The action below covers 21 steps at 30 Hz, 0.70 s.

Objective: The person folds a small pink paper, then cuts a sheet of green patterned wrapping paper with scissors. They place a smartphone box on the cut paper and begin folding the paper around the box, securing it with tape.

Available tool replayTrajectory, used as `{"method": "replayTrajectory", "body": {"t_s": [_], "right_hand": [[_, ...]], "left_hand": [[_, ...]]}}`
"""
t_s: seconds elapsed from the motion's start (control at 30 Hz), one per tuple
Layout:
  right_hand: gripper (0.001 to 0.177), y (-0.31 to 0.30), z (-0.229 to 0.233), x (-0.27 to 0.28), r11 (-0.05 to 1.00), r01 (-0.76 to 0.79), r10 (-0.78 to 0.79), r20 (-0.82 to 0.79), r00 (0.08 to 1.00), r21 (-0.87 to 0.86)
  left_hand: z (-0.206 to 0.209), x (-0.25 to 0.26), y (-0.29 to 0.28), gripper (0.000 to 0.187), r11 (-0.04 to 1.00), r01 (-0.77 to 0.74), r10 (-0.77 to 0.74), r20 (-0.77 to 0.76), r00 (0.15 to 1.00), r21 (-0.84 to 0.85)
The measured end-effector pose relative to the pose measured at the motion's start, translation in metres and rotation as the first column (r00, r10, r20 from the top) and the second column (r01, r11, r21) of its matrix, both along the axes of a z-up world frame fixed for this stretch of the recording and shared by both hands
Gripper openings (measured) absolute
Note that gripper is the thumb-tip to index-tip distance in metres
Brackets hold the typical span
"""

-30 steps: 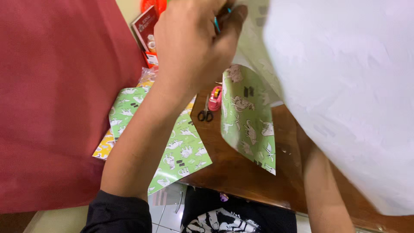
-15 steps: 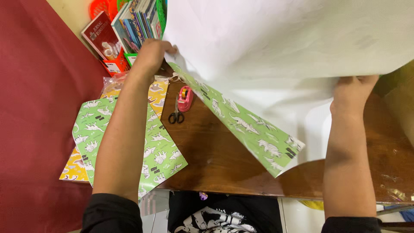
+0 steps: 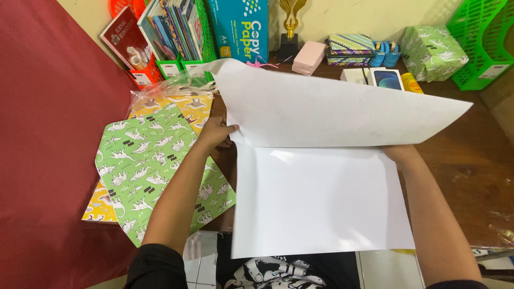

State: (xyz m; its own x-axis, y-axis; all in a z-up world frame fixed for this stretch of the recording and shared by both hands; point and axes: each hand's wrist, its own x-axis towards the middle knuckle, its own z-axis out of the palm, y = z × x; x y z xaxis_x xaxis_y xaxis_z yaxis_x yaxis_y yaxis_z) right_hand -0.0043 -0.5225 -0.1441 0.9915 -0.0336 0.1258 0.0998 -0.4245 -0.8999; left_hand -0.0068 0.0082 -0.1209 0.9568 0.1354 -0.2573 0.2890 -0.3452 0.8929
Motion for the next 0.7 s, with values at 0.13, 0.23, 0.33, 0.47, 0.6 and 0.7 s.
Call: {"method": "replayTrajectory", "body": {"t_s": [0.13, 0.23, 0.33, 0.47, 0.6, 0.7], "right_hand": [[0.044, 0.012, 0.029, -0.032, 0.899, 0.062, -0.211, -0.304, 0.929, -0.434], [0.051, 0.026, 0.048, -0.055, 0.612, 0.104, -0.420, -0.211, 0.883, -0.784], [0.048, 0.030, 0.052, -0.074, 0.569, 0.067, -0.331, -0.154, 0.931, -0.820], [0.053, 0.021, 0.051, -0.086, 0.977, -0.084, -0.056, -0.616, 0.786, -0.196], [0.055, 0.024, 0.053, -0.092, 0.789, 0.118, 0.176, -0.407, 0.896, 0.602], [0.057, 0.044, 0.040, -0.096, 0.580, 0.129, 0.107, -0.233, 0.967, 0.804]], "left_hand": [[-0.027, 0.001, -0.001, 0.037, 0.972, -0.077, 0.030, 0.209, 0.977, 0.221], [-0.035, 0.003, -0.005, 0.042, 0.944, -0.146, 0.070, 0.254, 0.965, 0.297], [-0.034, -0.001, -0.015, 0.038, 0.963, -0.138, 0.076, 0.259, 0.963, 0.232], [-0.018, -0.008, -0.026, 0.024, 0.990, -0.120, 0.125, 0.063, 0.990, -0.069], [-0.005, -0.009, -0.031, 0.022, 0.995, -0.060, 0.059, -0.022, 0.998, -0.084], [-0.007, -0.009, -0.032, 0.022, 0.984, -0.033, 0.026, -0.042, 0.999, -0.172]]}}
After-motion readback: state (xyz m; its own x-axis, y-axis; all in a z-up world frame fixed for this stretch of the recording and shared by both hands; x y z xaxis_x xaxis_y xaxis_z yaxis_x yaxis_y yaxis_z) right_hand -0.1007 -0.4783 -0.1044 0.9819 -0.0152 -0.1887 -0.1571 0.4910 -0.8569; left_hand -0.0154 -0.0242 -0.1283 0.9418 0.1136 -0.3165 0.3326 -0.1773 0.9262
